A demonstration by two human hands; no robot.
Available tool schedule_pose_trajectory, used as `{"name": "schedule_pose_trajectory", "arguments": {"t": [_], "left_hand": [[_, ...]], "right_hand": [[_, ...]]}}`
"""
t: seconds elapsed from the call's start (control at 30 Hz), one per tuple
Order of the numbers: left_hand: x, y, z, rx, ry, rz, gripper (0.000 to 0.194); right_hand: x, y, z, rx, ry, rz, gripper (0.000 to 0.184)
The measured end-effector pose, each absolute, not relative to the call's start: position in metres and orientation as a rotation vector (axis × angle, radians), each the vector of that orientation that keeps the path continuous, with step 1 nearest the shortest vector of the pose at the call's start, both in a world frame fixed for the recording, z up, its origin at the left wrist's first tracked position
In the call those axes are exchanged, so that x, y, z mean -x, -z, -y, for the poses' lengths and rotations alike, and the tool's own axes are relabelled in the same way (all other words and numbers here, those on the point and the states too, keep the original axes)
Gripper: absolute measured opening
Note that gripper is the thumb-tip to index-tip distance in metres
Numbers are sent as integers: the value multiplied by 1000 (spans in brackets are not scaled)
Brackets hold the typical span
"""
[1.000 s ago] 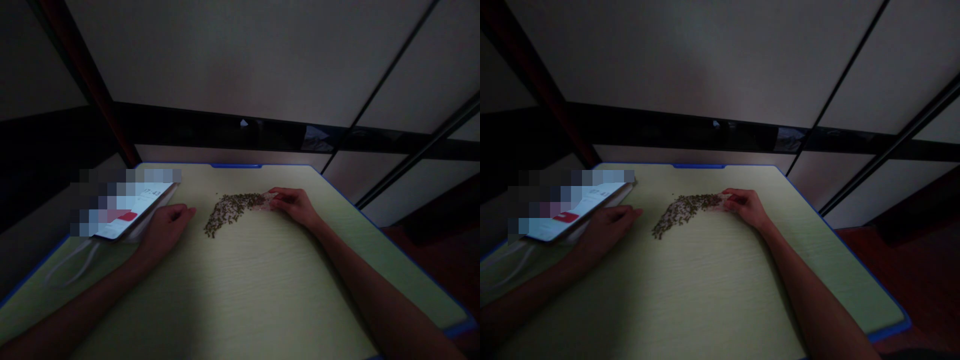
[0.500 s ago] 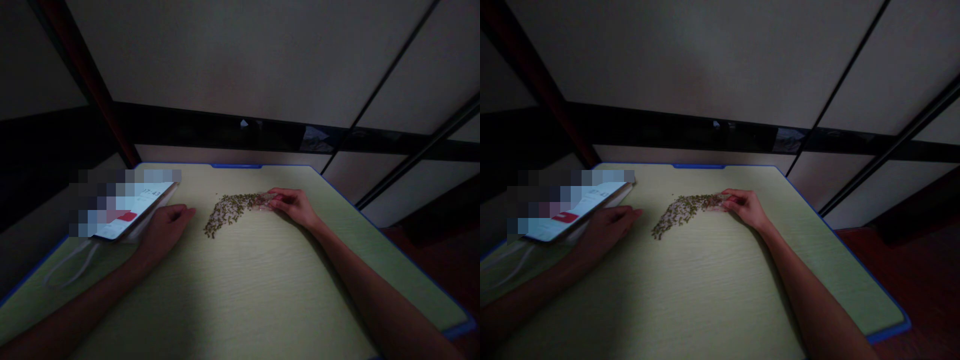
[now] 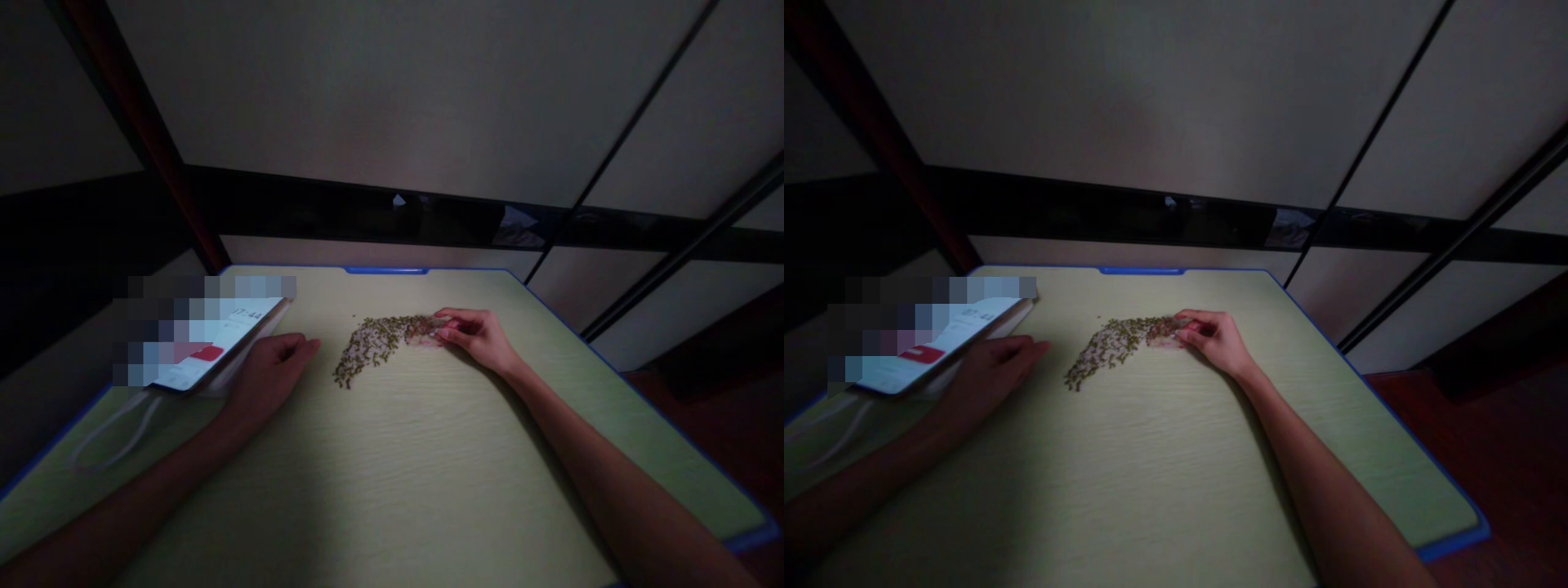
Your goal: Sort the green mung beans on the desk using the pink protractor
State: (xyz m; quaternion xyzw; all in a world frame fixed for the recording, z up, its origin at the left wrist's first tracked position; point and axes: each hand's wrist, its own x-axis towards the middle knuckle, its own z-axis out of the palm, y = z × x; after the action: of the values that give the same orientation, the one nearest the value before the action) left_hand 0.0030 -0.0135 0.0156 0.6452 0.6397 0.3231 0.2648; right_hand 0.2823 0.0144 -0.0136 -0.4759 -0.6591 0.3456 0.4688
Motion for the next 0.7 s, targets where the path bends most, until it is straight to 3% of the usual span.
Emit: {"name": "schedule_pose_trajectory", "arguments": {"t": [0.7], "left_hand": [[-2,-12,11,-1749,-899,-1730,33]], "right_hand": [[-287,11,-15,1222,-818,1506,30]]}}
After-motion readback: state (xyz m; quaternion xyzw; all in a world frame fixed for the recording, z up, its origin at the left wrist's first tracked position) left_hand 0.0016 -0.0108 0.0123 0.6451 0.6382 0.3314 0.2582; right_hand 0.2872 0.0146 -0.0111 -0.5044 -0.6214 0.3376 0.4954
